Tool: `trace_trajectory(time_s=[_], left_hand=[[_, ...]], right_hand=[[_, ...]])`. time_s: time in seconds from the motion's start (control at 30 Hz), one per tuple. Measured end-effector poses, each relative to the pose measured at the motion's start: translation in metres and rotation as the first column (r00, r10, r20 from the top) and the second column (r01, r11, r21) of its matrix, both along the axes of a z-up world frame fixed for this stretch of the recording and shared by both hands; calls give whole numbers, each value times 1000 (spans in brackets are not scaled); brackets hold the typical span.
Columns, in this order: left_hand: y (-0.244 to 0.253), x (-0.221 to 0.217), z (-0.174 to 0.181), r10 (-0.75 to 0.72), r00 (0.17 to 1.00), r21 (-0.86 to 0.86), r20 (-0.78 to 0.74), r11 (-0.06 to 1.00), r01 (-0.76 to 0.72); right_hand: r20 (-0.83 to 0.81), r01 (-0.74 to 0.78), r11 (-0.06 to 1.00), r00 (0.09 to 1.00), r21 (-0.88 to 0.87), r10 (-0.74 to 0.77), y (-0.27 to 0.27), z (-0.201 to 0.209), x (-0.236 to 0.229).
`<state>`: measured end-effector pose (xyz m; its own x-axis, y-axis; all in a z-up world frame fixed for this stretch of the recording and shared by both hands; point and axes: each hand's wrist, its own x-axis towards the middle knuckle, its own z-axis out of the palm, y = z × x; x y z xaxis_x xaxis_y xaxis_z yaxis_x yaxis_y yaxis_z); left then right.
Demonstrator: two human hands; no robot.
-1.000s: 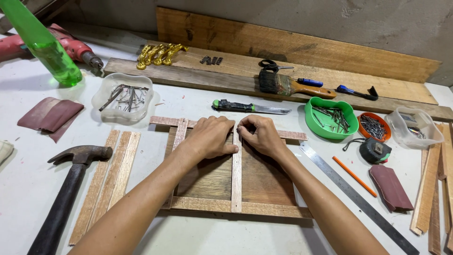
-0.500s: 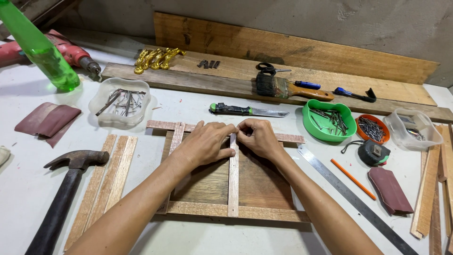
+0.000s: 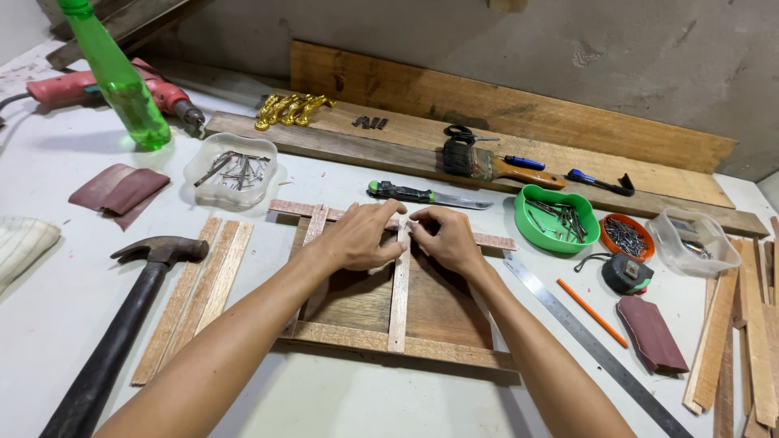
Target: The person positions thin wooden strips across a plywood panel on a workbench and hammers nails through them, adding strips one at a time to build a slatted frame, occasionally reaching into a container of nails.
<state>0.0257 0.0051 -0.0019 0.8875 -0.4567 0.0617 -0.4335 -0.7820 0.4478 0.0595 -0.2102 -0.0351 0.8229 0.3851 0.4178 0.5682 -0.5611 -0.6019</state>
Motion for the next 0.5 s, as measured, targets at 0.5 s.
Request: trace_trajectory(time_s=[0.5], left_hand=[[146, -125, 64, 261, 954, 294, 147, 909, -294]], right_hand=[[195, -293, 951, 931, -98, 307, 108, 55, -41]])
